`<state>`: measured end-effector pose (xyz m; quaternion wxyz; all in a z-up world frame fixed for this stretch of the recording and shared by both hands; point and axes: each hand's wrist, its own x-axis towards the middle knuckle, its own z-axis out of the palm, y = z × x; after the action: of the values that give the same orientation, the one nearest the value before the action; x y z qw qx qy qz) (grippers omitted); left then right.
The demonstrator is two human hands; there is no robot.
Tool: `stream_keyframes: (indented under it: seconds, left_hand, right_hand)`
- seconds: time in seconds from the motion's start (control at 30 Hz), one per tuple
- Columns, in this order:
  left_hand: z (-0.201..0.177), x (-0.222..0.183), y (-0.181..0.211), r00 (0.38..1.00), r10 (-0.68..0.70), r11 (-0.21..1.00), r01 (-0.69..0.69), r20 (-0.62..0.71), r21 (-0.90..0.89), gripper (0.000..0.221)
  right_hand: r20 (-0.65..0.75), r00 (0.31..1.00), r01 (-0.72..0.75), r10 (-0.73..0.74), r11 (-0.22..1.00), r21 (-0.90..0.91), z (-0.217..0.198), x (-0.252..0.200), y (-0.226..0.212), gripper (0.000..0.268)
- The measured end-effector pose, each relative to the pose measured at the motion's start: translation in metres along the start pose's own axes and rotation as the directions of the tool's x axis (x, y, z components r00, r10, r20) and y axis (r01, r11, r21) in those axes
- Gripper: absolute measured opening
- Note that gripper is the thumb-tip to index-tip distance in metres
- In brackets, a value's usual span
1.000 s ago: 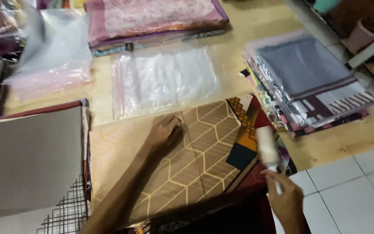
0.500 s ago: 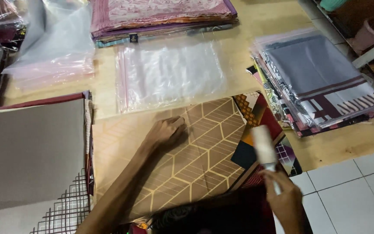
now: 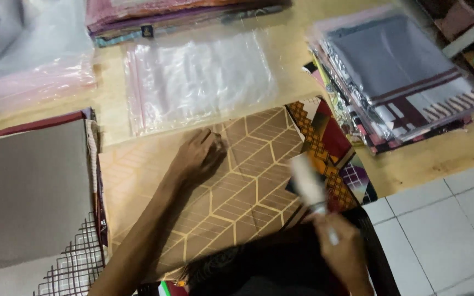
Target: Using a lint roller to remove lint and debris from a piece of patterned fabric on a work table.
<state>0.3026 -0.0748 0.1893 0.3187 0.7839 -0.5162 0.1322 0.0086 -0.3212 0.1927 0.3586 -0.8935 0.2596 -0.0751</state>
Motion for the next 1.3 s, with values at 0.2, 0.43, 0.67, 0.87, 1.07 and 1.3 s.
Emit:
stream_keyframes:
  seconds: [0.2, 0.43, 0.67, 0.87, 1.07, 1.3]
  left_hand:
    - [-0.013, 0.005, 0.014, 0.95, -0.271, 0.957, 0.283, 0.155, -0.059, 0.059]
    - [-0.013, 0.006, 0.013, 0.959, -0.237, 0.967, 0.248, 0.153, -0.055, 0.059]
    - [-0.018, 0.008, 0.019, 0.899, -0.365, 0.924, 0.382, 0.242, -0.026, 0.075]
    - [-0.015, 0.005, 0.015, 0.918, -0.333, 0.938, 0.346, 0.216, -0.024, 0.059]
    - [0.001, -0.004, 0.0, 0.966, -0.239, 0.968, 0.245, 0.095, -0.053, 0.05]
    - [0.002, -0.006, -0.002, 0.929, -0.34, 0.938, 0.346, 0.147, -0.011, 0.038]
  right_hand:
    - [-0.227, 0.959, 0.165, -0.166, 0.986, -0.025, -0.028, 0.007, 0.007, 0.017]
    - [0.1, 0.975, 0.17, -0.197, 0.958, 0.232, 0.006, -0.024, -0.021, 0.021]
    - [-0.174, 0.985, 0.023, -0.018, 0.999, 0.031, -0.05, 0.005, 0.011, 0.021]
    - [-0.06, 0.968, 0.248, -0.243, 0.965, 0.089, 0.0, -0.011, -0.037, 0.022]
    - [0.073, 0.972, 0.217, -0.224, 0.972, 0.085, 0.006, 0.007, -0.017, 0.023]
    - [-0.197, 0.961, 0.179, -0.194, 0.98, -0.088, -0.03, 0.055, -0.016, 0.022]
